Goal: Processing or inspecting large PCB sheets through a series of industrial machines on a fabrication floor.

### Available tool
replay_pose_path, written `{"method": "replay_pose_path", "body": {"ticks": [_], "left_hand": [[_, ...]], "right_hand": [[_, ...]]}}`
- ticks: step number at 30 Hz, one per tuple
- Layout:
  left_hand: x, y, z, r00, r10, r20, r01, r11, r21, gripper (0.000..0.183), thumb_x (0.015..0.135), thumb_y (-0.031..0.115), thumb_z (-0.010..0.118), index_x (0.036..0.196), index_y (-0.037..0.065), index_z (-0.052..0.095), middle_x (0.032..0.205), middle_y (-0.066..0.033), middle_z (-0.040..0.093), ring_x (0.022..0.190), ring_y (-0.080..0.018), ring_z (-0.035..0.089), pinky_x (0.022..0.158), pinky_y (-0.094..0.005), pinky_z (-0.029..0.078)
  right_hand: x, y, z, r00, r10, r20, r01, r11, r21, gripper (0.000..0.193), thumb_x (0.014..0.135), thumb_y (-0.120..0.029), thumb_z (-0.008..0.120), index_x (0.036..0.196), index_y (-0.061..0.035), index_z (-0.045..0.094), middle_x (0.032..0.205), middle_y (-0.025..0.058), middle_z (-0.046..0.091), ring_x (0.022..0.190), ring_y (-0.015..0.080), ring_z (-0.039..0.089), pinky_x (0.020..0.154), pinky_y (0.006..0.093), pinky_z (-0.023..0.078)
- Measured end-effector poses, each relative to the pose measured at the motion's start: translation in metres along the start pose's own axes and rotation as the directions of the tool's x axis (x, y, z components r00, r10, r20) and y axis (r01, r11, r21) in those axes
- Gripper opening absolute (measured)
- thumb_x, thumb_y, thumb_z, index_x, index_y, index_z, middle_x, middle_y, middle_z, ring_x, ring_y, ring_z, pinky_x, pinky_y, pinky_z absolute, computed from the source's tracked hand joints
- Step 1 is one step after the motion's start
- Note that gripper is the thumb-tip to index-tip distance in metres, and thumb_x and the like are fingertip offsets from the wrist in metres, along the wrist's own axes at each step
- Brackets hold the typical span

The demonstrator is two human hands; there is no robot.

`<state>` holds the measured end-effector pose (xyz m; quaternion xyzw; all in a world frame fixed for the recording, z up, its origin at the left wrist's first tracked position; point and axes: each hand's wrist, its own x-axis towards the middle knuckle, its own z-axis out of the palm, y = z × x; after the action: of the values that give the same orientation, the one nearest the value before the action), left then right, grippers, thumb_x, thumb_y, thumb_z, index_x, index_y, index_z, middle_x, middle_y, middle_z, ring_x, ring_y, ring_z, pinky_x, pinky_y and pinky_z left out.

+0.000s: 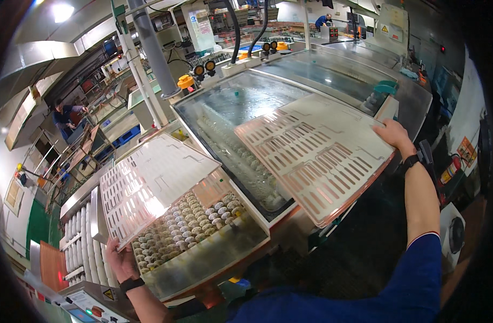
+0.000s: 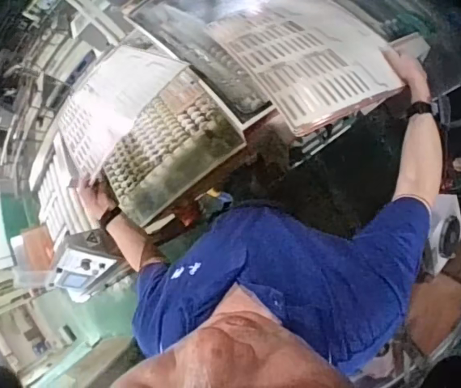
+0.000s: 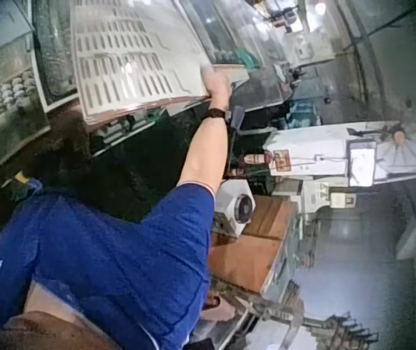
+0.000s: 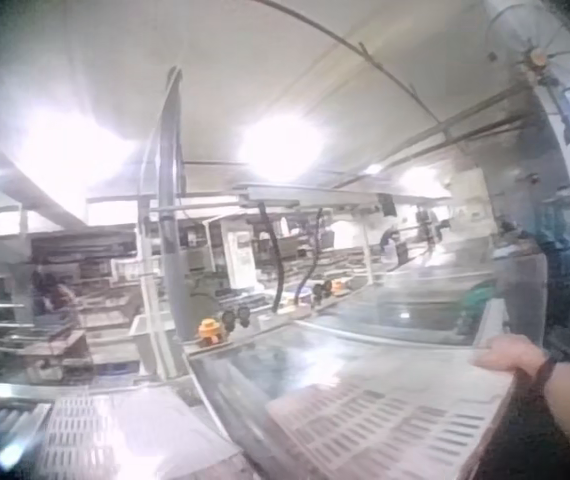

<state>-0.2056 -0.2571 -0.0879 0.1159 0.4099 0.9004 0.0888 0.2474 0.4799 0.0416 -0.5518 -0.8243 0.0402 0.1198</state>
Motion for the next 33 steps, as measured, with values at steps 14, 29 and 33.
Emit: {"method": "replay_pose_path", "body": {"ticks": [14, 29, 33], "left_hand": [[-0.009, 0.0, -0.02, 0.993, -0.031, -0.117, 0.047, 0.989, 0.137, 0.038, 0.08, 0.0, 0.052, 0.116, -0.007, 0.057, 0.108, -0.0146, 0.068, 0.093, -0.0244, 0.069, 0.081, -0.0341, 0.058], [0.026, -0.033, -0.125, 0.783, -0.114, -0.612, 0.579, 0.494, 0.648, 0.014, 0.091, 0.014, 0.058, 0.084, 0.003, 0.064, 0.074, -0.0072, 0.062, 0.056, -0.0232, 0.058, 0.042, -0.0372, 0.042], [0.039, -0.05, -0.135, 0.743, -0.107, -0.661, 0.635, 0.427, 0.644, 0.017, 0.091, 0.015, 0.059, 0.083, 0.001, 0.065, 0.074, -0.0102, 0.061, 0.056, -0.0238, 0.055, 0.044, -0.0416, 0.039]], "right_hand": [[-0.005, -0.003, -0.002, 1.0, -0.021, -0.023, 0.021, 1.0, -0.014, 0.065, 0.084, -0.055, 0.058, 0.118, -0.0004, 0.067, 0.121, 0.0245, 0.065, 0.115, 0.0406, 0.061, 0.097, 0.0459, 0.047], [0.003, 0.001, 0.004, 0.999, -0.01, -0.032, 0.008, 0.999, -0.035, 0.062, 0.084, -0.052, 0.059, 0.118, -0.0002, 0.066, 0.121, 0.0247, 0.065, 0.115, 0.0399, 0.061, 0.098, 0.0451, 0.047], [0.003, 0.006, 0.005, 1.0, -0.003, -0.025, 0.002, 1.0, -0.027, 0.062, 0.085, -0.052, 0.058, 0.118, -0.0005, 0.066, 0.122, 0.0242, 0.064, 0.115, 0.0398, 0.06, 0.097, 0.045, 0.047]]}}
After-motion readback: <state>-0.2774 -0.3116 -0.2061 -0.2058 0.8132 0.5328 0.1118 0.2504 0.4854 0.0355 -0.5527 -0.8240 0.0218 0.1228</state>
